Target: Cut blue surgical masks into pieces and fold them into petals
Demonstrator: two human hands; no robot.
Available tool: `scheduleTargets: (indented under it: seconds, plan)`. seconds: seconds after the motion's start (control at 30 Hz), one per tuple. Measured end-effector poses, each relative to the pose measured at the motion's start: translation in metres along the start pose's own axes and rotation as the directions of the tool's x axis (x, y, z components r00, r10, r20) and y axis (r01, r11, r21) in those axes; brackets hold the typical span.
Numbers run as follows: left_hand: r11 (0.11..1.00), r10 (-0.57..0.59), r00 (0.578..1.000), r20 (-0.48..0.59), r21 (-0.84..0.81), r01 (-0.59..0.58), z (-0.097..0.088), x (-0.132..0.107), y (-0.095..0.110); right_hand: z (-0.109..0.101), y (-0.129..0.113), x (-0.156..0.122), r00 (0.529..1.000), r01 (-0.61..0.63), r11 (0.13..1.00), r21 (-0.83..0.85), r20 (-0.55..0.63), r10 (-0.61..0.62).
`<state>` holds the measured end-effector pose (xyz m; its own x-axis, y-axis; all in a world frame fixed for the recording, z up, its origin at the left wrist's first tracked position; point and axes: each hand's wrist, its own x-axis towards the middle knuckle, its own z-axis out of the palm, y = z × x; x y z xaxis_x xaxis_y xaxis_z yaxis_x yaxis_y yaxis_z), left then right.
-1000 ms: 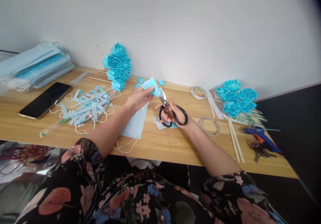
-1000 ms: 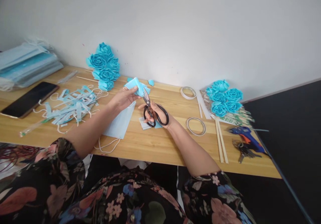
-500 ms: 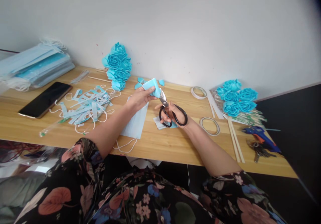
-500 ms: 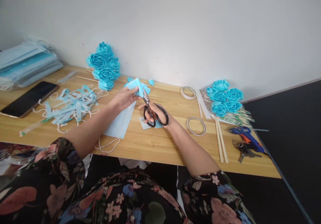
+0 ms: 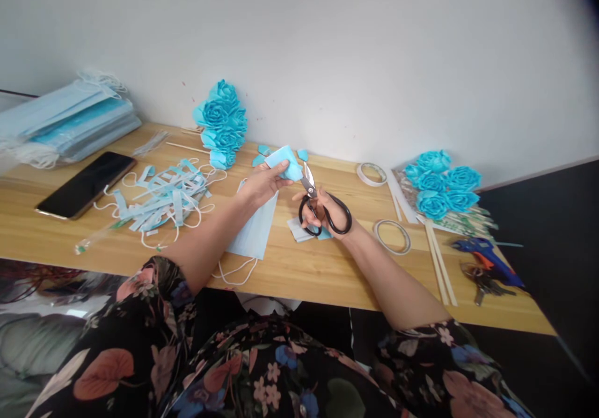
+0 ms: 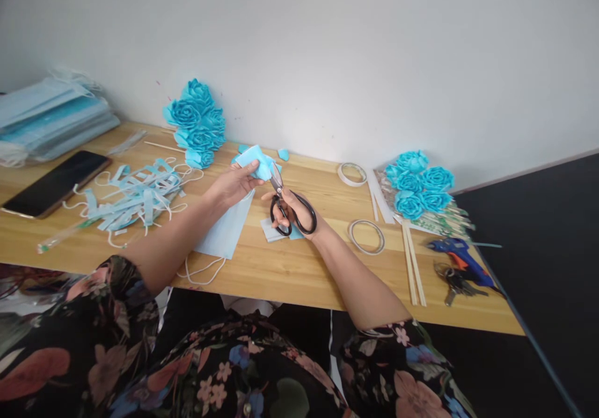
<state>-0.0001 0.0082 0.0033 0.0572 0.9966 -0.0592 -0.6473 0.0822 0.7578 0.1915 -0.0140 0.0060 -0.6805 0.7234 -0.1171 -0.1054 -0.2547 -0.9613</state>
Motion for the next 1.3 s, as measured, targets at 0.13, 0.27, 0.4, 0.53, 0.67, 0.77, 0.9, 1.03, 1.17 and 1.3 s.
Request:
scheduleTargets:
  seconds: [0.13,0.27,0.4,0.53,0.67,0.77,0.9,1.03,1.17,1.3]
  plan:
    - [0.999,-0.001,0.998,-0.056,-0.032,-0.001,-0.002,0.001,0.003,-0.001,0.0,0.0,1.0,-0.005,1.0,-0.008,0.019,0.005]
    - [0.998,-0.013,0.995,-0.095,-0.063,0.007,-0.003,0.003,0.006,-0.002,0.0,0.0,0.999,-0.003,1.0,-0.021,0.032,0.004]
    - [0.997,-0.027,0.993,-0.112,-0.079,0.018,-0.002,0.004,0.005,-0.003,0.002,-0.001,0.998,0.006,1.0,-0.017,0.062,-0.005]
    - [0.997,-0.011,0.994,-0.11,-0.08,0.002,-0.002,0.003,0.005,-0.005,0.004,-0.001,0.992,0.014,0.999,-0.039,0.122,-0.009]
    - [0.996,-0.025,0.994,-0.108,-0.084,0.016,-0.001,0.001,0.006,-0.005,0.005,-0.002,0.99,0.033,0.997,-0.072,0.14,-0.022]
    - [0.994,-0.05,0.994,-0.102,-0.103,0.039,0.002,0.0,0.007,-0.005,0.005,-0.002,0.99,0.033,0.996,-0.08,0.14,-0.022]
    - [0.988,-0.078,0.984,-0.158,-0.147,0.054,0.004,0.001,0.01,-0.006,0.004,-0.002,0.992,0.051,0.996,-0.074,0.123,-0.041]
    - [0.982,-0.098,0.976,-0.193,-0.176,0.063,0.004,0.002,0.011,-0.007,0.002,-0.001,0.994,0.054,0.996,-0.07,0.103,-0.046]
    - [0.981,-0.096,0.976,-0.196,-0.185,0.059,0.003,0.003,0.011,-0.008,0.004,-0.001,0.99,0.052,0.993,-0.104,0.135,-0.038]
    - [0.983,-0.078,0.981,-0.177,-0.175,0.047,0.002,0.002,0.009,-0.009,0.006,-0.002,0.987,0.06,0.99,-0.124,0.153,-0.041]
